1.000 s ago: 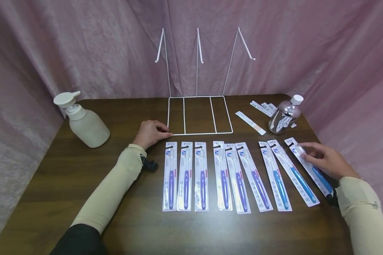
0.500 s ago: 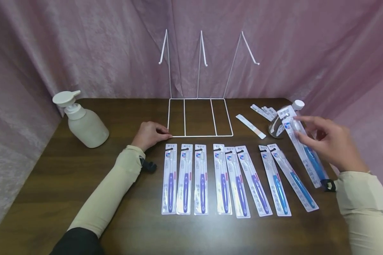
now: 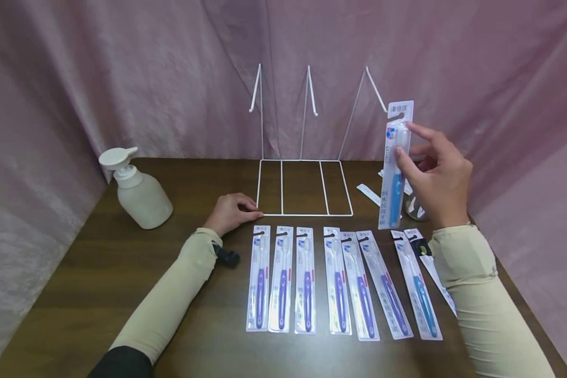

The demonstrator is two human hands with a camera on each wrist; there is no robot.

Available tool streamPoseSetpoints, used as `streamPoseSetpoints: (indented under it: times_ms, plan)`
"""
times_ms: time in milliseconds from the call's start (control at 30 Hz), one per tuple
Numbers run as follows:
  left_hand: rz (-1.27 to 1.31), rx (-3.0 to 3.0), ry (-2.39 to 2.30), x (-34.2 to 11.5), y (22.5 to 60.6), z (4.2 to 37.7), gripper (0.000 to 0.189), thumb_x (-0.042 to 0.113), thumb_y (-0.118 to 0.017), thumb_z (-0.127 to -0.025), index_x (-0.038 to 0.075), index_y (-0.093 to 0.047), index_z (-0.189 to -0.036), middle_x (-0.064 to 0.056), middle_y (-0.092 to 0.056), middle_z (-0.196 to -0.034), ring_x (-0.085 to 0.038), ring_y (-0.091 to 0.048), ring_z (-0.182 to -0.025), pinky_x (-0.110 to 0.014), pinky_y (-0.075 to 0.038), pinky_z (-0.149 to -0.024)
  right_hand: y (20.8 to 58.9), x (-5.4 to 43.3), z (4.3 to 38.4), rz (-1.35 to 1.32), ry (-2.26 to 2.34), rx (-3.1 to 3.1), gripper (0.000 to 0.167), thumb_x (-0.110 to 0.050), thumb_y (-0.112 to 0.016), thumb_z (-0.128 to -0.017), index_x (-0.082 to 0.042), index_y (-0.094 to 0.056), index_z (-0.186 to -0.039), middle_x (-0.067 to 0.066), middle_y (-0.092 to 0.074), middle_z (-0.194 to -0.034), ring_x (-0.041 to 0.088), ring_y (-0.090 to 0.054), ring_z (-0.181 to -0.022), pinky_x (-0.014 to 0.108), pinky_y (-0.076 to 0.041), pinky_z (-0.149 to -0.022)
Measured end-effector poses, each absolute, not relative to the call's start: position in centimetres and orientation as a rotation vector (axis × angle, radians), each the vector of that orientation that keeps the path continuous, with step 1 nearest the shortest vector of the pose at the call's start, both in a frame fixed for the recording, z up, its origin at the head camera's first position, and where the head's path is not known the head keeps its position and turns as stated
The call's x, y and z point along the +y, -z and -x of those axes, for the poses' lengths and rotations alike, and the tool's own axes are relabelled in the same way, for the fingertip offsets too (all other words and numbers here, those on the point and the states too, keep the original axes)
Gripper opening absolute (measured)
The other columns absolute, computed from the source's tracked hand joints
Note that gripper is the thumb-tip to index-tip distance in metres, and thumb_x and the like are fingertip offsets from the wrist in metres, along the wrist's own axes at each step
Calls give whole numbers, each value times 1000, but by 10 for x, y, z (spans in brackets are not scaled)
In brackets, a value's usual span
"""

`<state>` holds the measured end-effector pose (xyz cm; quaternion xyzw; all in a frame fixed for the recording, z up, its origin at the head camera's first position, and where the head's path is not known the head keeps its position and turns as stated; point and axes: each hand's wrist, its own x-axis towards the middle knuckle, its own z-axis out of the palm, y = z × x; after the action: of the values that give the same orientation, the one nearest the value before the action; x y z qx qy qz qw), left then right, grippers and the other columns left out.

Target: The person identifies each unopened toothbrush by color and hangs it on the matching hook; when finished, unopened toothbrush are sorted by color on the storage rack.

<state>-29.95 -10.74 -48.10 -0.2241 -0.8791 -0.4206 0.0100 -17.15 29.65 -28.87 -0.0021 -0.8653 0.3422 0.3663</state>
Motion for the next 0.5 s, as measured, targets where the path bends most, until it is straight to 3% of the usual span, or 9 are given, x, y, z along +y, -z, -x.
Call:
streamPoseSetpoints:
  times_ms: [133, 267, 400, 500]
  plan:
    - [740, -2683, 1298, -109, 487, 303, 13, 25, -96, -79, 17, -85, -81, 7, -74, -86, -15, -66, -90, -34, -53, -84, 298, 290, 187, 31, -968, -2175, 48, -23, -80, -96, -35, -68, -140, -27, -70, -93, -4, -63, -68, 9, -49, -68]
    - [776, -2635, 1271, -113, 490, 305, 11, 24, -95, -80, 20, -85, -80, 9, -73, -80, -14, -63, -89, -35, -51, -84, 305, 285, 201, -27, -1011, -2116, 47, -15, -82, -94, -26, -71, -138, -32, -67, -87, -6, -63, -66, 9, -49, -68]
    - [763, -2625, 1258, -117, 490, 305, 12, 26, -95, -81, 21, -84, -80, 9, -71, -84, -15, -62, -91, -36, -50, -86, 309, 281, 218, -71, -1047, -2088, 47, -11, -81, -93, -20, -71, -137, -32, -67, -84, -7, -62, -63, 10, -49, -65]
    - [728, -2646, 1247, -118, 489, 304, 13, 30, -94, -82, 22, -84, -80, 7, -70, -88, -16, -60, -93, -37, -48, -88, 311, 278, 231, -64, -1047, -2101, 46, -17, -81, -94, -25, -71, -137, -31, -66, -84, -5, -60, -62, 11, -48, -64]
